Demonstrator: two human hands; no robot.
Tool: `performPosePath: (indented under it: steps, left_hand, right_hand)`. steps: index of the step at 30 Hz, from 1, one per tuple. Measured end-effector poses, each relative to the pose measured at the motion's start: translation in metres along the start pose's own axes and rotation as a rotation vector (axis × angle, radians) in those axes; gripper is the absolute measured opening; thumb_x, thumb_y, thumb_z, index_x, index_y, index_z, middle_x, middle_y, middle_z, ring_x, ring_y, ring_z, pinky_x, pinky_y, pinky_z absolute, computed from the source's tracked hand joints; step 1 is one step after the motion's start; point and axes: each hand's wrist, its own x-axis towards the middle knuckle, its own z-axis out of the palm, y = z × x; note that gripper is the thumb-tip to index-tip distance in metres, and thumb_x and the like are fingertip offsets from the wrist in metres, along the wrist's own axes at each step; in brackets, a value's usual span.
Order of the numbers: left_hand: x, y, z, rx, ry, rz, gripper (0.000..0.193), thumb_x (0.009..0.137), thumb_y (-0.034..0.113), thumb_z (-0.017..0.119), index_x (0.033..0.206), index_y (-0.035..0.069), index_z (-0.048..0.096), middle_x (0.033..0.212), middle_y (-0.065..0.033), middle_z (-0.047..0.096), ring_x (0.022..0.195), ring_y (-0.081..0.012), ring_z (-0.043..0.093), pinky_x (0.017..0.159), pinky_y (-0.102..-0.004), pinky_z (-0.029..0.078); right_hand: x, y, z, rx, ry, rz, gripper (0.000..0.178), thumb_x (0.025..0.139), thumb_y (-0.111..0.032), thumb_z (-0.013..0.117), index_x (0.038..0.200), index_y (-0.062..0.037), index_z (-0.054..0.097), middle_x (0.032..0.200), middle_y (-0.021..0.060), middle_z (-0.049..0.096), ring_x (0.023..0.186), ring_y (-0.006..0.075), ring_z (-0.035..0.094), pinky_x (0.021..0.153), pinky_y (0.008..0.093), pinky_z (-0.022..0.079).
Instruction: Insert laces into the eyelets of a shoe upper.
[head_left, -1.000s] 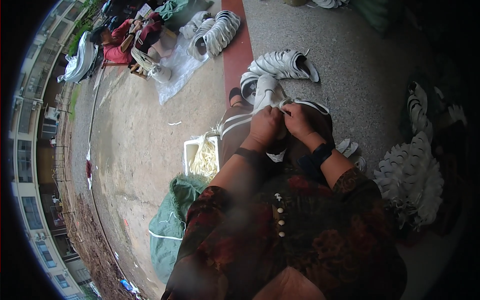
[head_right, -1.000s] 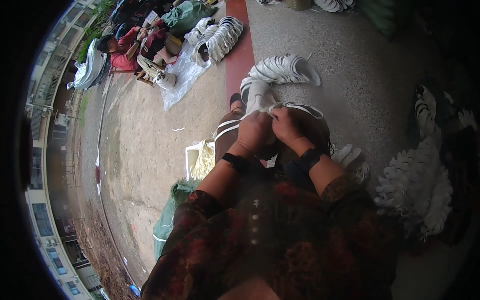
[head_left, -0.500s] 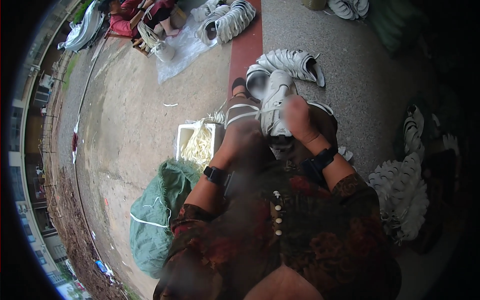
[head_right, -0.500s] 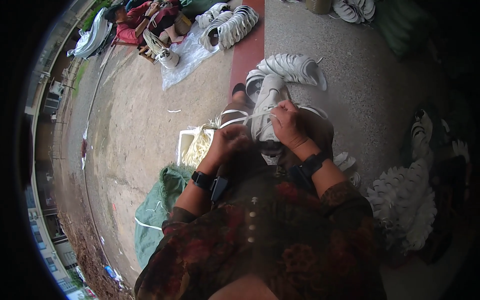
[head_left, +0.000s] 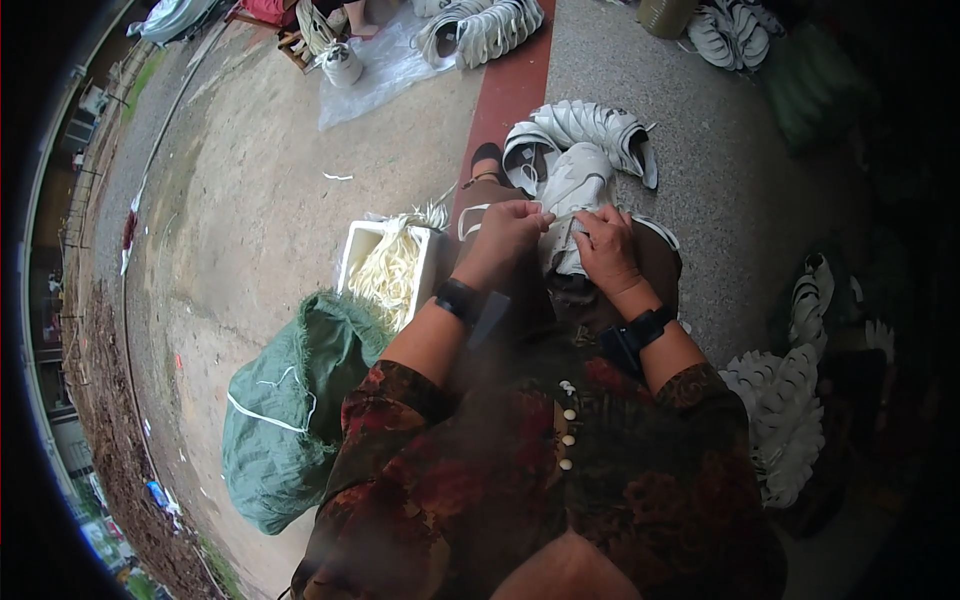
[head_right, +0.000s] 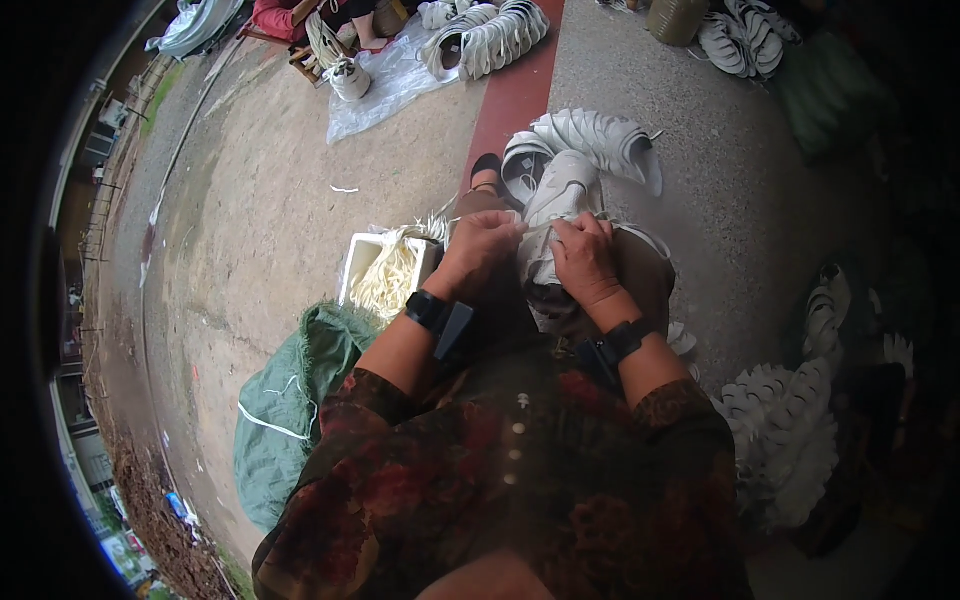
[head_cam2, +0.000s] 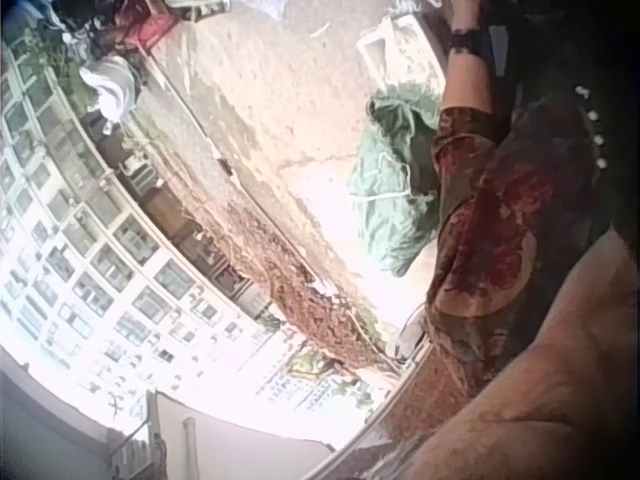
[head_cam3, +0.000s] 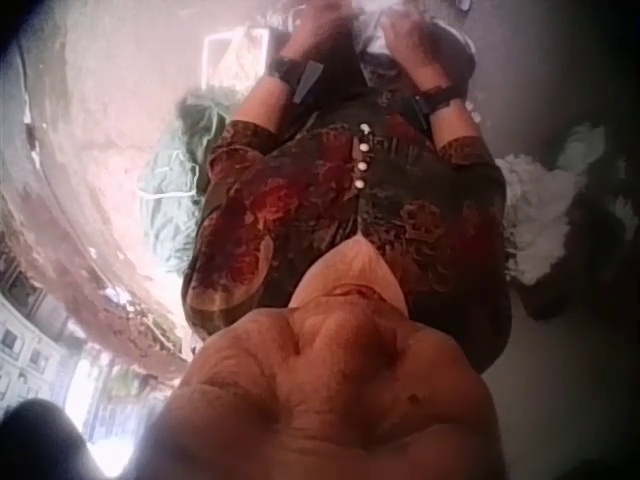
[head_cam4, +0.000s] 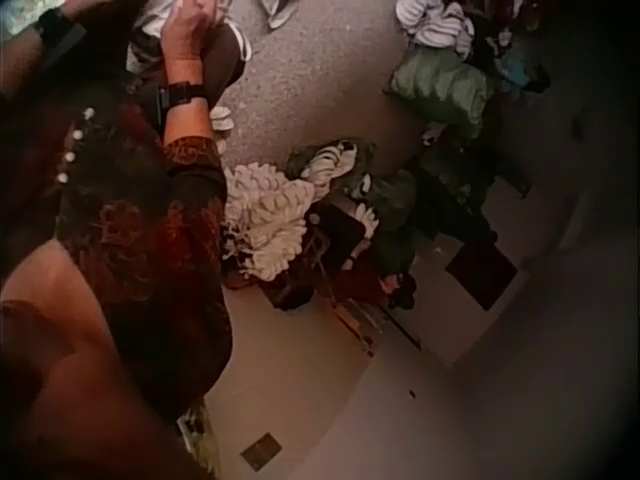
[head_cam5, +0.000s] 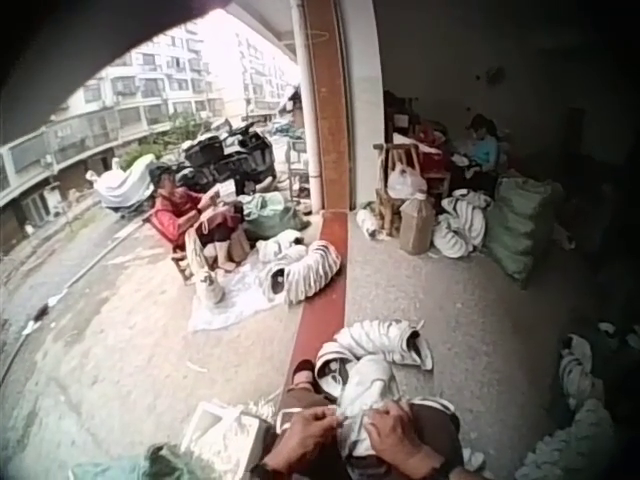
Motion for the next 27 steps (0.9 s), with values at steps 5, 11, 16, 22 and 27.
performPosePath:
  steps: [5,11,16,22,27]
  left_hand:
    - [0.017,-0.006,0.012,0.159,-0.068,0.001,0.008,0.083,0.008,0.063,0.079,0.001,0.062,0.072,0.0003,0.059,0.062,-0.0069,0.053,0.057,-0.0212,0.043]
    - [0.035,-0.016,0.017,0.159,0.178,0.238,0.006,0.073,-0.004,0.065,0.071,0.000,0.061,0.064,-0.0030,0.061,0.055,-0.0084,0.054,0.051,-0.0218,0.043]
    - [0.036,-0.023,0.018,0.145,0.206,0.267,0.006,0.070,-0.003,0.067,0.071,0.000,0.062,0.062,-0.0029,0.061,0.055,-0.0075,0.053,0.051,-0.0220,0.042]
    - [0.036,-0.026,0.018,0.369,0.251,0.278,0.006,0.070,0.002,0.068,0.070,0.002,0.062,0.065,-0.0031,0.062,0.058,-0.0098,0.056,0.054,-0.0251,0.045]
    - [0.027,-0.010,0.027,0.858,0.213,0.372,0.004,0.071,0.010,0.066,0.073,0.007,0.064,0.073,-0.0074,0.068,0.062,-0.0243,0.064,0.059,-0.0326,0.049]
  right_hand:
    - [-0.003,0.000,-0.002,-0.063,-0.006,-0.011,0.032,0.069,-0.009,0.068,0.101,-0.0052,0.062,0.081,0.0105,0.053,0.079,0.0273,0.052,0.075,0.0397,0.039]
    - [0.001,-0.005,-0.005,-0.025,-0.003,-0.045,0.032,0.069,-0.008,0.068,0.100,-0.0055,0.062,0.081,0.0101,0.051,0.080,0.0273,0.051,0.074,0.0391,0.038]
    - [-0.001,0.000,-0.005,-0.047,-0.013,-0.087,0.030,0.068,-0.008,0.069,0.097,-0.0058,0.062,0.081,0.0095,0.051,0.080,0.0268,0.051,0.074,0.0387,0.038]
    - [-0.001,0.002,0.000,0.013,0.042,-0.022,0.023,0.067,-0.008,0.068,0.089,-0.0081,0.061,0.079,0.0091,0.047,0.080,0.0263,0.047,0.073,0.0390,0.036]
    - [-0.003,0.004,0.002,-0.032,0.020,0.011,0.026,0.068,-0.011,0.068,0.094,-0.0086,0.062,0.081,0.0088,0.048,0.081,0.0263,0.048,0.074,0.0398,0.036]
